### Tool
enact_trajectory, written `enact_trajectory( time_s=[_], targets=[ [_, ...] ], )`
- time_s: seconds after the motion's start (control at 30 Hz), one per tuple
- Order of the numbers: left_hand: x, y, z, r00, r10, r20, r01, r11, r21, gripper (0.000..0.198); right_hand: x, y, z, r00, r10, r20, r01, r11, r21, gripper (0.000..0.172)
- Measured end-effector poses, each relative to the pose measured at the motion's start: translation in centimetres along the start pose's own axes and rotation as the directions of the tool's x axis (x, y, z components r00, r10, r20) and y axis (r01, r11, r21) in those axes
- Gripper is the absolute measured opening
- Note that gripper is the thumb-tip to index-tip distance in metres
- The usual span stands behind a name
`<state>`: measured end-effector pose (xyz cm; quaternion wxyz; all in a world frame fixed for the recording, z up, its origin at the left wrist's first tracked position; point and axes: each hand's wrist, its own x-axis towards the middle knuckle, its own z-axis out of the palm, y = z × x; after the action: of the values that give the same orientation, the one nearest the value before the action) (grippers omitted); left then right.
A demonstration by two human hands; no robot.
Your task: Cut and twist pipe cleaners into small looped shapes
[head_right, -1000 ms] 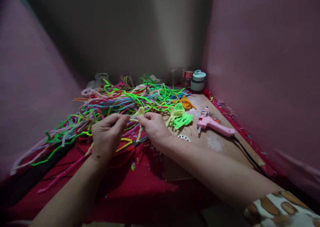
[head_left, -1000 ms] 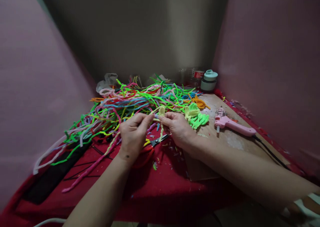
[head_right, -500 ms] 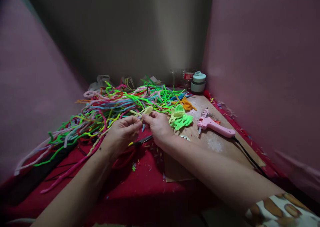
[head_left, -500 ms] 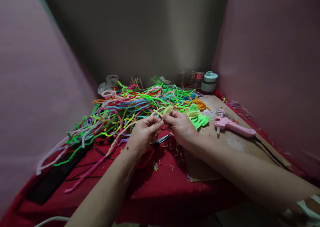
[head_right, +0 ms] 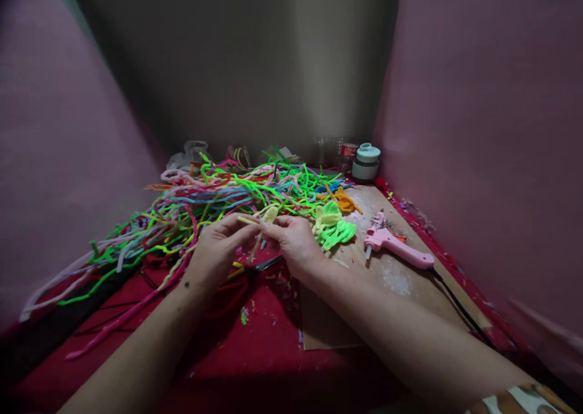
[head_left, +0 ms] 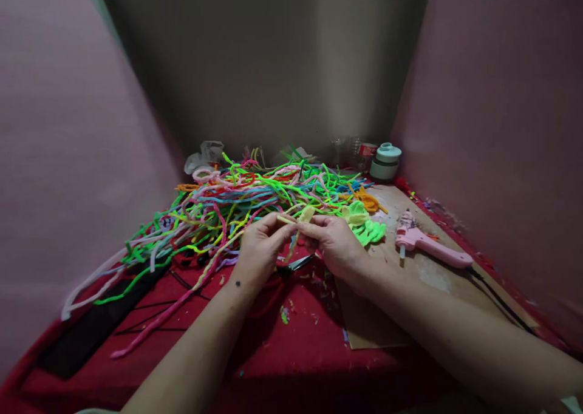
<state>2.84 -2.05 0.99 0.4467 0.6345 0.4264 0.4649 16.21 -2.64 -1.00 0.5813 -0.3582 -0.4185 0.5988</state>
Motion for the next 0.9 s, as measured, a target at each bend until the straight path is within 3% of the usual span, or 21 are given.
enact_trajectory(
  time_s=[0.1,0.3,0.53,0.67,0.83,0.9],
  targets=[
    [0.1,-0.2,-0.2,0.997,-0.059,-0.046,0.056,0.997,-0.051,0.016,0.1,0.3,-0.1,0.999,0.024,0.048,-0.024,1.0,0.004,0.012],
    [0.4,-0.6,-1.1,0.983,-0.17,0.064,0.179,0.968,-0.175,0.019,0.4,0.5,-0.5,1.0,0.031,-0.004,-0.03,0.998,0.058,0.011],
    [0.2,-0.9,-0.8,0.956,-0.24,0.17,0.257,0.963,-0.087,0.023,-0.2,-0.3,-0.2,0.993,-0.1,-0.057,0.082,0.963,-0.258,0.017],
    [0.2,-0.9,-0.6,0.96,-0.232,0.153,0.243,0.968,-0.054,0.024,-0.4,-0.5,-0.5,0.955,-0.295,-0.023,0.25,0.845,-0.473,0.021],
    [0.1,-0.8,0.1,0.992,-0.117,0.045,0.114,0.992,0.06,0.025,-0.6,-0.4,-0.8,0.844,-0.53,0.084,0.438,0.591,-0.677,0.018],
    [0.1,-0.9,0.3,0.997,-0.069,0.018,0.068,0.995,0.069,0.025,-0.5,-0.5,-0.7,0.836,-0.543,0.075,0.441,0.584,-0.681,0.018]
  ],
)
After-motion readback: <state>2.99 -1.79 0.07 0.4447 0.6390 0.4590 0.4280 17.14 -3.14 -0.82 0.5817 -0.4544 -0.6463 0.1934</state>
